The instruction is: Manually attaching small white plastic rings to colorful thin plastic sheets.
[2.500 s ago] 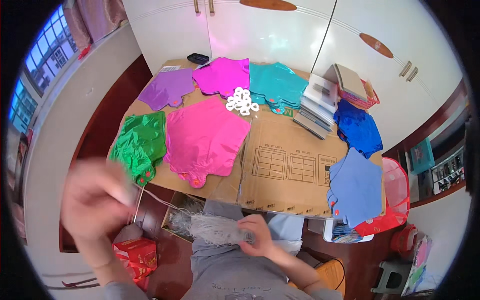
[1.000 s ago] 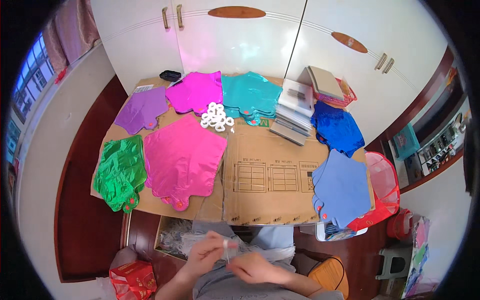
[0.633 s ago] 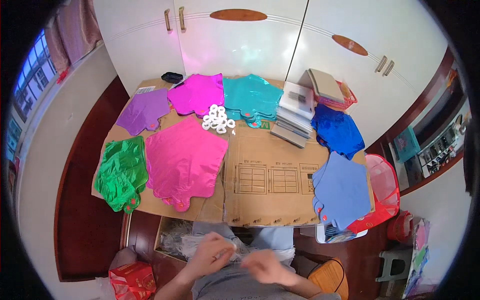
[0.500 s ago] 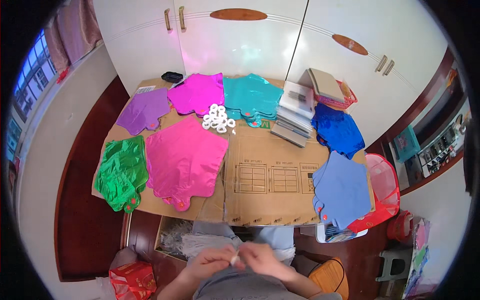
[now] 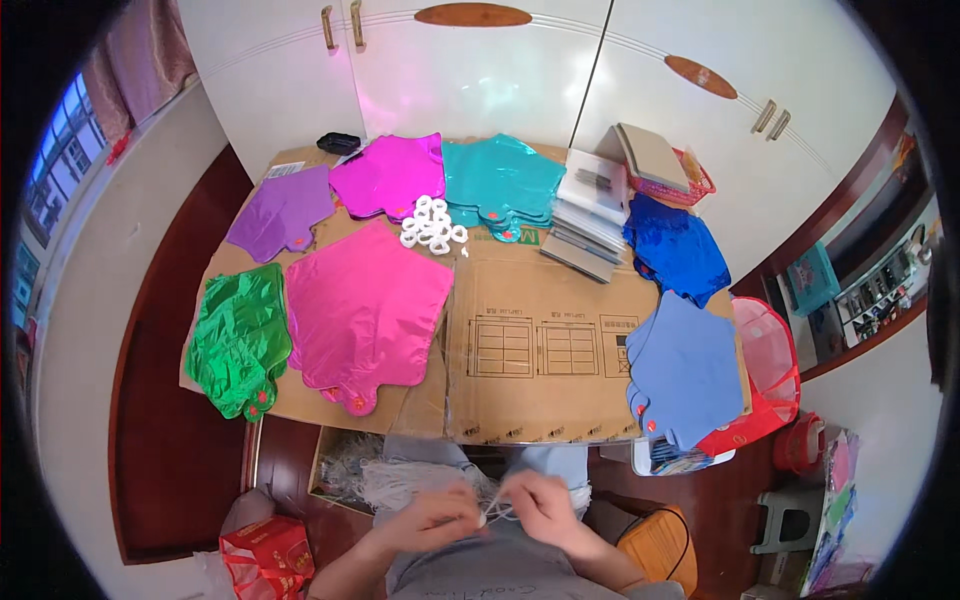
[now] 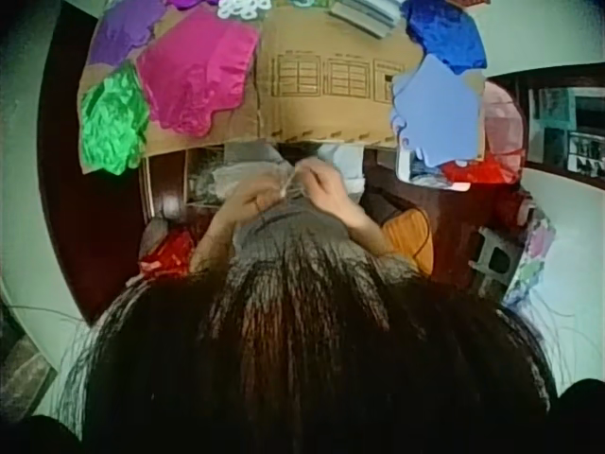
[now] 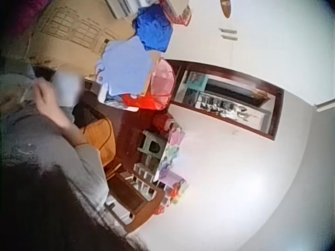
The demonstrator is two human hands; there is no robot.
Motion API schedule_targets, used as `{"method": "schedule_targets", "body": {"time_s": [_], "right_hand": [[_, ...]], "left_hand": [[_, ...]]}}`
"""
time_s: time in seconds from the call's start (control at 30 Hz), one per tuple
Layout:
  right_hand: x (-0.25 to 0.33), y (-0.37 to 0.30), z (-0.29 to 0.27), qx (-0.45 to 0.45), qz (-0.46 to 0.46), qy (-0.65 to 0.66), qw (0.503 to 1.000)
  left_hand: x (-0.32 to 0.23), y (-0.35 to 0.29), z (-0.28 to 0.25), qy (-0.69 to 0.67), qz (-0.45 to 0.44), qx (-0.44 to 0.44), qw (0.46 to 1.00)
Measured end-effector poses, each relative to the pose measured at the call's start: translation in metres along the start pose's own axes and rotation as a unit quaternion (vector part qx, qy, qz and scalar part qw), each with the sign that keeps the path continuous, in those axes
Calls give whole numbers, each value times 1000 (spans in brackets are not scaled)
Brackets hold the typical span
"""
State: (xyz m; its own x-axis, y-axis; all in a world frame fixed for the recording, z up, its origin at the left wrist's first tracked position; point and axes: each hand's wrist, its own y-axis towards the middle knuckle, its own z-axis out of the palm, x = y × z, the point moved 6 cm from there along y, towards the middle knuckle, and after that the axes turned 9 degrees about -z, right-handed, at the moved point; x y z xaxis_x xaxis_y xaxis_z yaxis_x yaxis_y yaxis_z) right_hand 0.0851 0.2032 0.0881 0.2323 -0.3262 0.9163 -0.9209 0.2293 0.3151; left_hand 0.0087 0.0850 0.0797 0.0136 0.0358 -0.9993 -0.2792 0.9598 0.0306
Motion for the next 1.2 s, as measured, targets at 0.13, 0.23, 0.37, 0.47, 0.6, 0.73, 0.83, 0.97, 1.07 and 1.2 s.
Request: {"method": "schedule_targets", "body": {"time_s": [0.13,0.23,0.37,0.47,0.6,0.73,0.83,0.97,1.07,1.2], "right_hand": [[1,-7,22,121,-44,-50,990],[1,-6,10,47,-35,-26,998],[-10,1,14,65,31,-43,996],[3,-6,15,110,-6,-11,994],[-22,4,6,7,89,2,996],[0,-4,21,87,-51,-20,995],[7,6,0,17,-26,-9,999],[-12,4,30,83,-14,-48,995],[5,-1,13,68,-73,-10,995],[-9,3,15,57,-5,-59,997]], "left_hand": [[-15,4,-12,11,-5,-116,993],[-6,5,-9,277,-8,-39,960],[-19,7,-5,20,-22,-33,999],[-20,10,-14,179,-44,-118,976],[-8,5,-9,0,-34,-10,999],[-24,13,-24,140,-12,-141,980],[-8,7,-15,149,-43,34,987],[-10,1,-20,-126,-44,-67,989],[-14,6,-22,160,-42,-51,985],[-9,1,-11,-114,-32,-31,993]]}}
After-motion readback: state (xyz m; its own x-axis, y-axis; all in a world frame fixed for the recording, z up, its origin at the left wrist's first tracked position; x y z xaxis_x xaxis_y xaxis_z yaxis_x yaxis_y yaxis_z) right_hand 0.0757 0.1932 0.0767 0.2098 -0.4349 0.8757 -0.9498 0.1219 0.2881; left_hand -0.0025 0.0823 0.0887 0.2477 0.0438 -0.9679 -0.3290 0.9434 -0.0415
